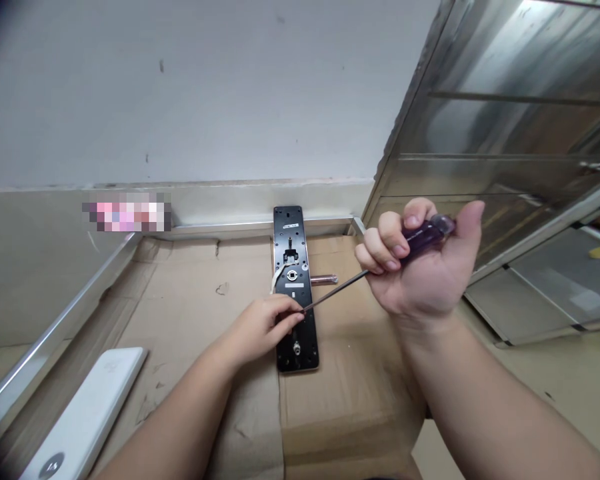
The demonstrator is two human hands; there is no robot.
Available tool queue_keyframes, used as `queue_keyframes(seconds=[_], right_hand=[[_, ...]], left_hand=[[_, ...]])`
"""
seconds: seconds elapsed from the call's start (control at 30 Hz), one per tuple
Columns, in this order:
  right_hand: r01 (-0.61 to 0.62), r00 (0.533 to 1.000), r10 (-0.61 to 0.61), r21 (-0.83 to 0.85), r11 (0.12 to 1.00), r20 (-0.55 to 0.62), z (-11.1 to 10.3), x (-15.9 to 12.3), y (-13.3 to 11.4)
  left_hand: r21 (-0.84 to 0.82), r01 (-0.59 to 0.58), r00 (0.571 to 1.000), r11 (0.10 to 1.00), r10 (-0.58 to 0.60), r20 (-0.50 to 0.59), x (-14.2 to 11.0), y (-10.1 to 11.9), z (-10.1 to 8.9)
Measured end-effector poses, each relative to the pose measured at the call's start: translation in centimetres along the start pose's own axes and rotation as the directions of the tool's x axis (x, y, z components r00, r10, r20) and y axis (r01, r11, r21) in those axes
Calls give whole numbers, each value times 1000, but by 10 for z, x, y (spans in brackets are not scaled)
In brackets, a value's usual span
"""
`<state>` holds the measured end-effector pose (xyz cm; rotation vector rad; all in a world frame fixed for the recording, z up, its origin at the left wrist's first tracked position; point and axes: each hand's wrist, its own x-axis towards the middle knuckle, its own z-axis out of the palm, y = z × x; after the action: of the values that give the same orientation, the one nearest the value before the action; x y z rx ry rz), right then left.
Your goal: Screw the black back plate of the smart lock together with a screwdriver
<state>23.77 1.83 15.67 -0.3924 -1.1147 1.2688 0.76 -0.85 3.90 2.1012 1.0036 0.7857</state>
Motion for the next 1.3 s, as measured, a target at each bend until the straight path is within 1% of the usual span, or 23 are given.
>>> queue_keyframes(seconds=[0.07, 0.1, 0.13, 0.17, 0.2, 0.23, 0.3, 0.33, 0.4, 0.47, 0.57, 0.63, 0.67, 0.7, 0.73, 0.77, 0.8, 0.83, 0.9, 1.0, 1.1, 1.2, 1.3], right_hand=[[14, 998, -16, -29, 999, -54, -1, 1, -3], [23, 996, -26, -37, 999, -82, -2, 2, -4], [32, 995, -35, -39, 999, -95, -4, 4, -4], [39, 995, -42, -37, 999, -94, -6, 5, -4], [43, 996, -45, -31, 999, -79, -8, 8, -3], [42, 997, -43, -22, 999, -57, -10, 10, -1], [18, 999, -18, 2, 1000, -37, -14, 13, 4], [1, 999, 0, 14, 1000, -41, -15, 15, 7], [-35, 998, 37, 28, 999, -52, -17, 17, 15], [-64, 997, 65, 29, 998, -49, -20, 18, 22], [-88, 996, 89, 34, 996, -32, -24, 20, 29], [-88, 996, 89, 41, 995, -15, -27, 21, 30], [-84, 996, 85, 41, 996, -9, -27, 21, 30], [-81, 997, 81, 38, 996, -5, -27, 21, 28], [-79, 997, 79, 30, 996, -4, -27, 20, 27], [-80, 997, 81, 17, 997, -5, -26, 20, 25], [-85, 996, 85, 0, 996, -6, -24, 19, 24], [-91, 996, 91, -19, 996, -5, -23, 18, 23], [-104, 995, 104, -53, 993, 10, -21, 16, 23], [-124, 991, 127, -85, 989, 37, -21, 15, 28], [-133, 989, 138, -100, 986, 45, -24, 16, 33], [-100, 994, 104, -97, 990, 38, -26, 17, 34], [-74, 996, 80, -119, 990, 47, -29, 18, 34]], left_hand=[[-14, -12, 993, 1000, 11, -116, 0, -6, -5], [-13, -7, 979, 1000, 4, -206, 0, -12, -8], [-3, 15, 950, 1000, -15, -311, 0, -18, -13], [8, 63, 908, 998, -54, -416, 0, -27, -18], [22, 135, 850, 991, -104, -516, 0, -37, -23], [32, 213, 805, 976, -157, -573, 0, -47, -29], [83, 375, 754, 923, -252, -606, 0, -69, -37], [119, 444, 746, 888, -293, -598, 0, -79, -40], [141, 493, 743, 859, -331, -582, -1, -95, -44], [156, 525, 739, 836, -358, -571, -3, -104, -45], [186, 558, 713, 809, -352, -607, -3, -104, -43], [132, 524, 688, 841, -327, -648, 1, -96, -36], [57, 478, 679, 876, -328, -656, 5, -91, -30], [-61, 410, 688, 910, -352, -634, 8, -87, -22], [-208, 329, 716, 921, -386, -582, 13, -82, -14], [-353, 265, 752, 897, -421, -507, 17, -78, -5], [-472, 227, 798, 852, -440, -411, 21, -75, 4], [-589, 196, 830, 784, -452, -326, 24, -73, 12], [-724, 150, 868, 673, -440, -229, 28, -71, 22], [-758, 119, 875, 641, -429, -225, 30, -70, 25], [-772, 130, 871, 622, -444, -211, 28, -70, 21], [-788, 157, 875, 595, -454, -168, 23, -69, 21], [-801, 180, 889, 570, -444, -116, 15, -60, 24]])
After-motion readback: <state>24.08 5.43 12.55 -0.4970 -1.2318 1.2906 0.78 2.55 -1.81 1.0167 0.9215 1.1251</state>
